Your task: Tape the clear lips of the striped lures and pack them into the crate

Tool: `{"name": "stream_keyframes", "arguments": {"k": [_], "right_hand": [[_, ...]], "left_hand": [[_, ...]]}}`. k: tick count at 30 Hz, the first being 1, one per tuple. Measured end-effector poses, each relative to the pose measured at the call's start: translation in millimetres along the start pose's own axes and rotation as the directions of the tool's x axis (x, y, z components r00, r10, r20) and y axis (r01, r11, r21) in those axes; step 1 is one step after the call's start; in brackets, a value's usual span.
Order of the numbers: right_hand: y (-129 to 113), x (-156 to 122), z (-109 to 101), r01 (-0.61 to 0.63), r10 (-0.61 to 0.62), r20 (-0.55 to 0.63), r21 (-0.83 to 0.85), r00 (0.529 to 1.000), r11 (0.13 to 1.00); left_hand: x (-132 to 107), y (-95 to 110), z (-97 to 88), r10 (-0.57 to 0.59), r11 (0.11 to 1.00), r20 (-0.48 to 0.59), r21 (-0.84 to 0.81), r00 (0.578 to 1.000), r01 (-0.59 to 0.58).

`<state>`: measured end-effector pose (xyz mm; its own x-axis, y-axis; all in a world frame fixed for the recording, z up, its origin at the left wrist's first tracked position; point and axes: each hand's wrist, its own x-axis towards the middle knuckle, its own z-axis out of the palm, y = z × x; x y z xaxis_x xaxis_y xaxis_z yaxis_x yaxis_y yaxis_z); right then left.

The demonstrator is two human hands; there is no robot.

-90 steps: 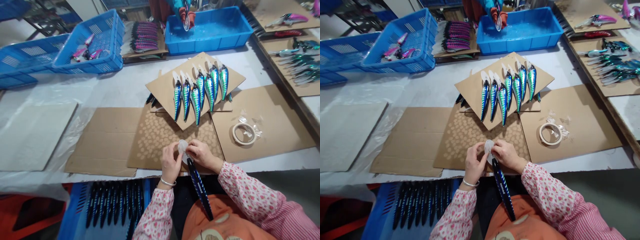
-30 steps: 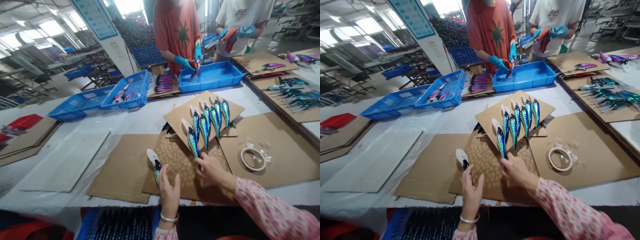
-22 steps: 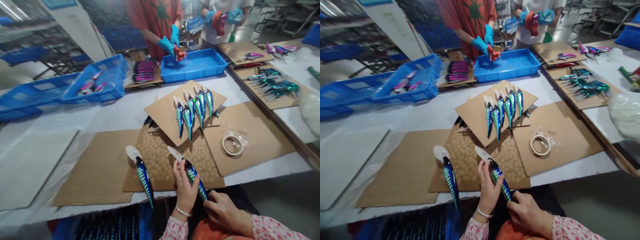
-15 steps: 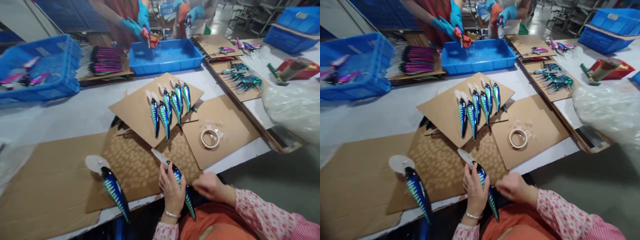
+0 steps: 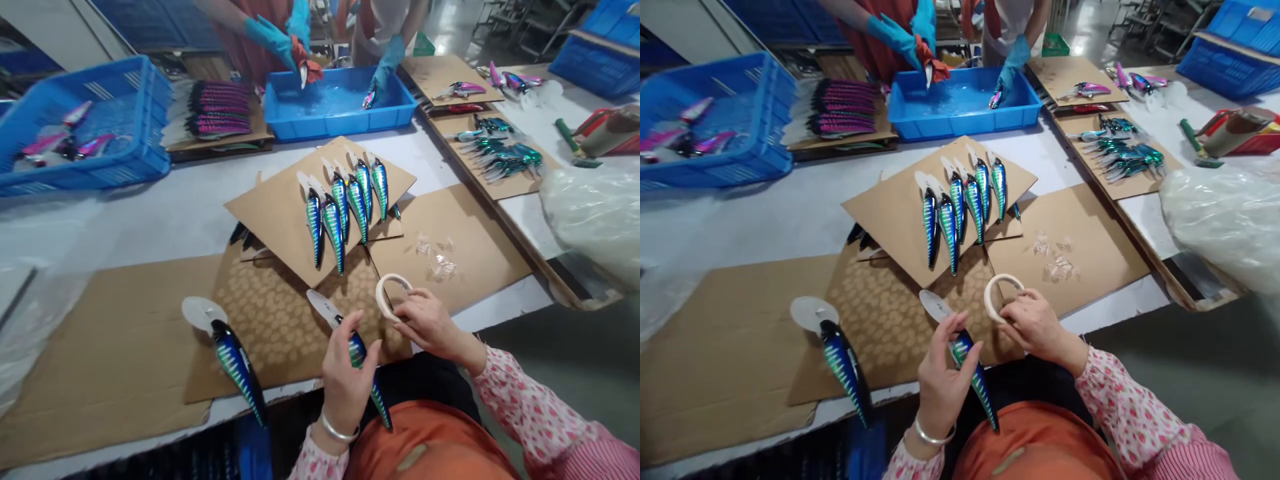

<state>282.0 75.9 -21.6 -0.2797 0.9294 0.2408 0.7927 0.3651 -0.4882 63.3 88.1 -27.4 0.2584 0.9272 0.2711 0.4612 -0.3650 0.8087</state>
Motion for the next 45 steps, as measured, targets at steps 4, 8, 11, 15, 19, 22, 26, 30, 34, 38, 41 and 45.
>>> {"name": "stream_keyframes", "arguments": {"k": [4,8,11,15,19,22,26,30,34,38,41,45], "right_hand": [[-24.7,2.2,15.3,0.025,-0.024,-0.009,0.165,1.000,0.986],[-28.5,1.8,19.7,0.016,-0.019,0.012,0.200,1.000,0.980],[-28.9,3.0,14.8,0.030,-0.036,0.032,0.178,0.999,0.984],[-28.1,6.5,5.3,0.101,-0.104,0.069,0.047,0.992,0.994],[-24.9,8.7,1.4,0.121,-0.120,0.080,-0.004,0.990,0.993],[-20.9,8.6,1.8,0.105,-0.105,0.091,0.002,0.990,0.994],[-18.3,7.5,4.3,0.092,-0.091,0.148,0.005,0.985,0.996],[-26.4,7.5,11.0,0.057,-0.056,0.091,-0.006,0.994,0.998],[-24.6,12.0,15.7,-0.222,0.274,-0.126,0.322,0.953,0.920],[9.2,14.4,9.8,-0.375,0.508,-0.283,0.413,0.813,0.830],[34.4,9.0,6.1,-0.322,0.317,-0.190,0.004,0.929,0.947],[42.3,1.8,9.9,-0.225,0.248,0.001,-0.419,0.969,0.880]], "left_hand": [[4.9,10.5,0.9,0.116,0.991,0.001,0.064,0.993,-0.116],[1.6,8.0,-3.8,0.130,0.986,-0.042,0.106,0.991,-0.125],[0.3,7.1,-9.2,0.098,0.991,-0.046,0.091,0.994,-0.093],[2.0,10.6,-18.1,-0.006,0.996,0.040,0.089,0.999,0.003],[1.1,14.7,-24.1,-0.100,0.994,0.090,0.058,0.991,0.095],[-0.5,14.8,-25.2,-0.133,0.991,0.099,0.022,0.986,0.132],[-1.1,11.8,-23.7,-0.139,0.990,0.086,0.010,0.987,0.139],[-5.2,13.8,-17.9,-0.082,0.996,0.057,0.042,0.995,0.080],[-10.0,18.0,-18.0,-0.005,1.000,-0.008,0.002,1.000,0.005],[8.5,-2.6,-31.6,-0.108,0.994,-0.094,0.010,0.990,0.109],[39.5,-35.2,-39.7,-0.205,0.977,-0.073,0.045,0.976,0.209],[68.7,-68.9,-43.2,-0.265,0.964,0.047,0.019,0.963,0.265]]}}
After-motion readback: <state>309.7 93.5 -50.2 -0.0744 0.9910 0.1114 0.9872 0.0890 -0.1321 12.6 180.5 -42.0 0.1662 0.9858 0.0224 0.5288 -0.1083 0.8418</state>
